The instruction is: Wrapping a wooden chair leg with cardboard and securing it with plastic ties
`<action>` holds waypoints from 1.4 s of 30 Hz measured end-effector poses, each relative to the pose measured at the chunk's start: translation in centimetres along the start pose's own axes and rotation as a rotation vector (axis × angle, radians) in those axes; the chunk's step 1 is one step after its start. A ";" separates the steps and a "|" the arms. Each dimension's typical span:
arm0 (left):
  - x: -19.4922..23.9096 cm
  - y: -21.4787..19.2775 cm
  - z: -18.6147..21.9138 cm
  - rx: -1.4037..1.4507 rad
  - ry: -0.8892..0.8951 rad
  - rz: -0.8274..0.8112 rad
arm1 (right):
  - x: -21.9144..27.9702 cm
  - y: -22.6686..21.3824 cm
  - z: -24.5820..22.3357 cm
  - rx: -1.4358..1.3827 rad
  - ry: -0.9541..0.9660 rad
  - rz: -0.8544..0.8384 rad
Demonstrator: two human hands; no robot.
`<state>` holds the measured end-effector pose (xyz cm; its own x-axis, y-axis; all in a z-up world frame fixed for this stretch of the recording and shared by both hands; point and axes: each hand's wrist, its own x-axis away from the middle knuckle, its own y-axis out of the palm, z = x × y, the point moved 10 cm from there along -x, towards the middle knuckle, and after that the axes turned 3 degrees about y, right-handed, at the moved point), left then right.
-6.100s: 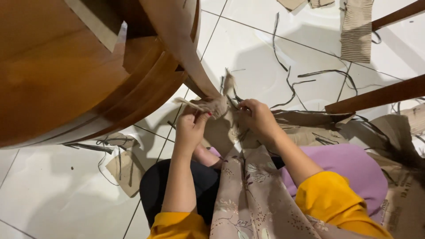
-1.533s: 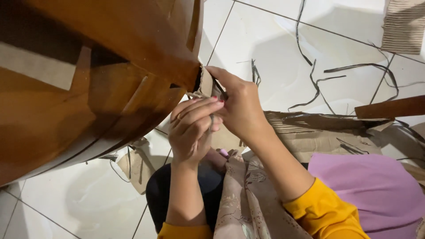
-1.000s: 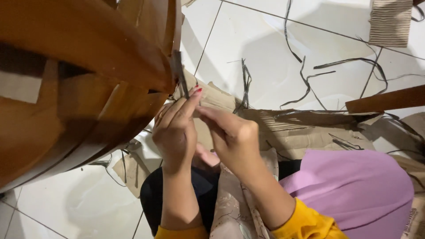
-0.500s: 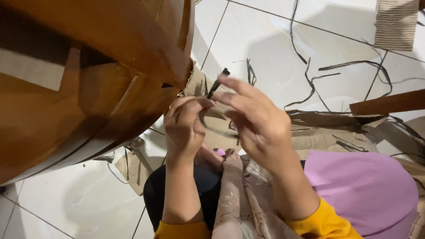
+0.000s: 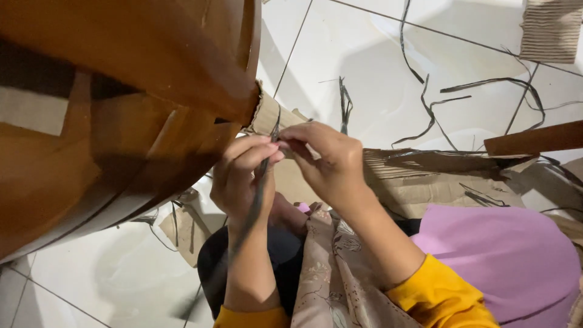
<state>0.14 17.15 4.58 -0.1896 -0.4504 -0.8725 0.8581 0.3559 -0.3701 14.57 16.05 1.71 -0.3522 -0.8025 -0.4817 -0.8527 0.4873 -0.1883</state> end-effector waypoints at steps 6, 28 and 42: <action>-0.1 0.0 0.7 0.124 0.014 -0.012 | 0.6 0.1 1.3 -0.018 -0.008 0.139; 1.1 1.1 -1.6 0.307 -0.120 -0.078 | 0.8 2.1 3.4 -0.755 0.530 -0.046; 7.0 0.4 -6.7 0.395 -0.534 0.197 | 7.8 0.6 -3.8 -0.142 -0.412 0.063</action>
